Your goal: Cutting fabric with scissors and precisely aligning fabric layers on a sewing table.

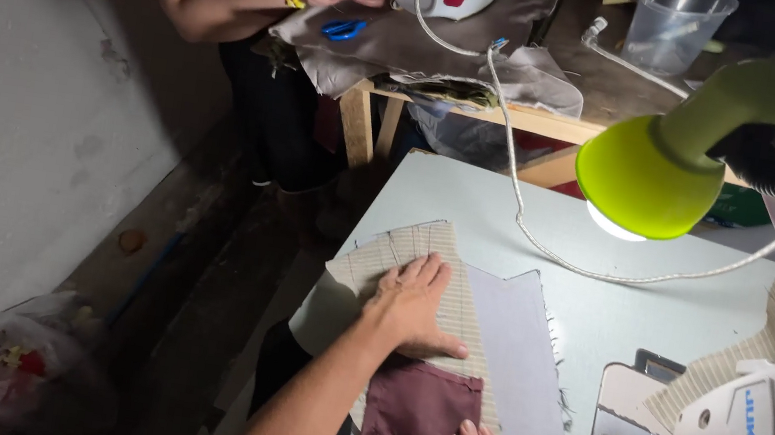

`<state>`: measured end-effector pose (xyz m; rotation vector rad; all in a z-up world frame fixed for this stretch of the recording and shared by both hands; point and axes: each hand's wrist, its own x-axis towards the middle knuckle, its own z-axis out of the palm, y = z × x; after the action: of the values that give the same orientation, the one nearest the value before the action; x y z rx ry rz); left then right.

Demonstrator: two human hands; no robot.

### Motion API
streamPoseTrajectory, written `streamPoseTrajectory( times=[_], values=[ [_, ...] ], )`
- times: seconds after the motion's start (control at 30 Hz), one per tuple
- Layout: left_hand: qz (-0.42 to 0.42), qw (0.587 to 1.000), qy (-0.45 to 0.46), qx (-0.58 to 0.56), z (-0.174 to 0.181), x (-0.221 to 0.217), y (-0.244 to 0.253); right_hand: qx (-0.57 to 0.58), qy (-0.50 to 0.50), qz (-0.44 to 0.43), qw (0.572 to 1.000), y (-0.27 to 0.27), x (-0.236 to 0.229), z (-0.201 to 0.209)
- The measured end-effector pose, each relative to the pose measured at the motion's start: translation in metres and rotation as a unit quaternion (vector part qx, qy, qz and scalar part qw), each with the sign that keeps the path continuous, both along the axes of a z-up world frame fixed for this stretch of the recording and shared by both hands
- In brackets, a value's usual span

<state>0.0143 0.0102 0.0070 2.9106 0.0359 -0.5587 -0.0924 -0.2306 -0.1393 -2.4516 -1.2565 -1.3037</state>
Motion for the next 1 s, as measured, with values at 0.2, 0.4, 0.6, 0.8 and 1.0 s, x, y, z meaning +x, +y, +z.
streamPoseTrajectory(
  times=[0.2,0.4,0.6,0.8,1.0],
  values=[
    [0.027,0.999,0.03,-0.02,-0.005,0.0,-0.006,0.042,0.019,-0.006,0.999,-0.006,0.002,-0.026],
    [0.025,0.999,0.027,-0.007,-0.005,0.003,-0.005,0.132,0.182,-0.031,0.974,0.013,-0.006,0.043],
    [0.01,1.0,-0.012,-0.001,-0.02,0.004,-0.003,-0.071,0.181,0.005,0.981,0.025,0.038,0.027],
    [0.057,0.984,-0.068,-0.152,0.009,-0.022,0.027,-0.078,0.097,-0.034,0.992,0.028,0.043,-0.014],
    [0.311,0.833,-0.357,-0.285,-0.03,-0.048,0.131,0.023,0.089,-0.041,0.995,0.043,0.042,-0.009]
  ],
)
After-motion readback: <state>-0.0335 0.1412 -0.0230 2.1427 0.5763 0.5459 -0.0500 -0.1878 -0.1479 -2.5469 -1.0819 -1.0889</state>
